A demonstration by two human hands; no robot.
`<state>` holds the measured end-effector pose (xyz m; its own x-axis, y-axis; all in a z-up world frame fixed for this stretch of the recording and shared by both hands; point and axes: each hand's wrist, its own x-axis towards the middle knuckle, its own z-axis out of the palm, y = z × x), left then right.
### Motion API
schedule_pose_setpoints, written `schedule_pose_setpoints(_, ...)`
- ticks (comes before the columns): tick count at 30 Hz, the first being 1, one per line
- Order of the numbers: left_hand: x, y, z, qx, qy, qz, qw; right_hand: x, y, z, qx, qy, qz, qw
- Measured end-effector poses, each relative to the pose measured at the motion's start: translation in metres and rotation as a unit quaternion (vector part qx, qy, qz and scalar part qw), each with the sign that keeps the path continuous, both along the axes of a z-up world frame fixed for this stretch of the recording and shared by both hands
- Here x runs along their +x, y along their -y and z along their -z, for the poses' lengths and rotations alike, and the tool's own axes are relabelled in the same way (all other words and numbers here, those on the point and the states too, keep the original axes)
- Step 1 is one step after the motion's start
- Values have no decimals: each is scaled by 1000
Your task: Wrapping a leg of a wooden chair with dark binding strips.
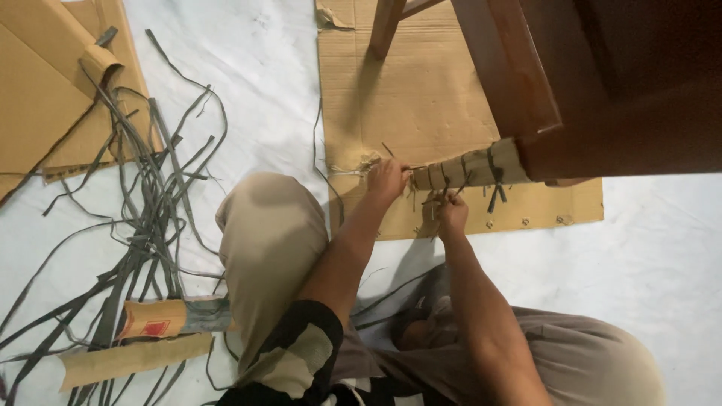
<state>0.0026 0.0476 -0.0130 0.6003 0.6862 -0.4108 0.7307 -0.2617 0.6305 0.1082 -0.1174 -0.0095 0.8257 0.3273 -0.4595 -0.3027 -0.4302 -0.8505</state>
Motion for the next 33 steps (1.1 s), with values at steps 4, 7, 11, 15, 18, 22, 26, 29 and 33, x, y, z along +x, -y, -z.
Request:
schedule_pose_setpoints(4, -8, 16, -7, -14, 24, -29, 999, -11, 7, -1, 4, 15, -8, 1000)
schedule_pose_setpoints(7, -4, 28, 1, -50, 44, -72, 995, -29, 13, -18, 70, -37, 47, 996)
schedule_pose_setpoints(11, -5, 33, -31, -46, 54, -95, 993, -43, 14, -7, 14, 13, 66, 998)
schedule_pose_setpoints(15, 7, 48, -9, -74, 42, -95, 992, -67, 18, -24, -100, 75, 9, 992)
schedule_pose_setpoints(18, 9, 54, 2, -81, 23, -95, 992, -70, 21, -22, -136, 145, -55, 979)
schedule_pose_setpoints(22, 10, 60, 34, -119, 38, -128, 984, -68, 23, -27, -99, 151, -83, 980)
schedule_pose_setpoints(26, 5, 74, 48, -164, 60, -192, 966, -77, 28, -53, -127, 200, -136, 962)
schedule_pose_setpoints(29, 3, 80, 52, -193, 46, -204, 959, -80, 40, -21, -90, 170, -149, 970)
schedule_pose_setpoints(33, 2, 80, 88, -213, 67, -218, 950, -85, 39, -30, -100, 157, -158, 970)
